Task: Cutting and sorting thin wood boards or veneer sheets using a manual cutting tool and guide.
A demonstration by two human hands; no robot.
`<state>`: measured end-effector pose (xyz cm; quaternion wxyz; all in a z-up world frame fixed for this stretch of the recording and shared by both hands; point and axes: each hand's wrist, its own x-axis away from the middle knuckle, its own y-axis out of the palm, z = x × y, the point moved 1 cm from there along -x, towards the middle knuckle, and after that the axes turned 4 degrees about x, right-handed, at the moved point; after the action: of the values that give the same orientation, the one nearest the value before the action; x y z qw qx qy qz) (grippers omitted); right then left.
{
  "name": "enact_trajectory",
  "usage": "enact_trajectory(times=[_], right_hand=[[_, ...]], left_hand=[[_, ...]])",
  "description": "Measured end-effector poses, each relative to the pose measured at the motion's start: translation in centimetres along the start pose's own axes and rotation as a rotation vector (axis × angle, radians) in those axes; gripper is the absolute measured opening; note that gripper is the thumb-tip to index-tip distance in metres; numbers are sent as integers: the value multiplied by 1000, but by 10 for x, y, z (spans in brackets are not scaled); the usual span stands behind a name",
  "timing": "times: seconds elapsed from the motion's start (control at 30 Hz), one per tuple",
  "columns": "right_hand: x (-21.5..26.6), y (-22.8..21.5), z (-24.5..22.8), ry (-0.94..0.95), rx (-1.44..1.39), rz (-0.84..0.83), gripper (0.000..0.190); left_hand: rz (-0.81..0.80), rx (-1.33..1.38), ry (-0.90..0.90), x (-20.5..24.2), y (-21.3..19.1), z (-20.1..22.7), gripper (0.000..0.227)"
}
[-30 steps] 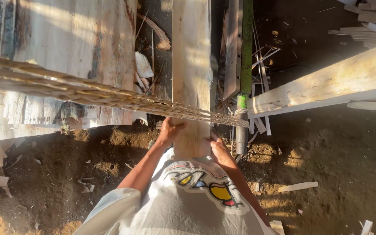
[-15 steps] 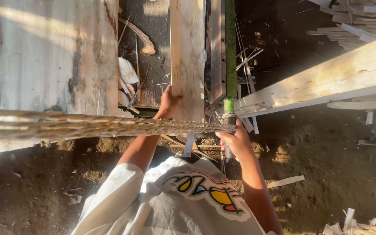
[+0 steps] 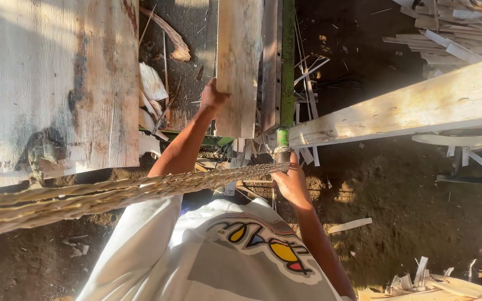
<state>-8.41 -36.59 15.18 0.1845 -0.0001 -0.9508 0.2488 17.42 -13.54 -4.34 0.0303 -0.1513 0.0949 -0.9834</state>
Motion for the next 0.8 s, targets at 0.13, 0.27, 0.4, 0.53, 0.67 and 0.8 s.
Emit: enact_trajectory(times=[0.13, 0.27, 0.4, 0.53, 0.67, 0.8], right_hand=[[5, -14, -24, -50, 111, -14, 40], [20, -29, -89, 108, 64, -68, 50], [14, -24, -62, 91, -177, 12, 67], [-40, 43, 63, 1, 87, 81, 60], [-50, 76, 116, 322, 10, 53, 43], [-42, 51, 78, 72, 46, 54, 43]], left_hand=[[-20, 32, -36, -2, -5, 16, 64], [-18, 55, -44, -9, -1, 11, 57], [-77, 254, -73, -20, 11, -9, 52], [49, 44, 41, -22, 3, -3, 61], [33, 16, 6, -13, 13, -13, 57], [42, -37, -9, -16, 8, -14, 52]])
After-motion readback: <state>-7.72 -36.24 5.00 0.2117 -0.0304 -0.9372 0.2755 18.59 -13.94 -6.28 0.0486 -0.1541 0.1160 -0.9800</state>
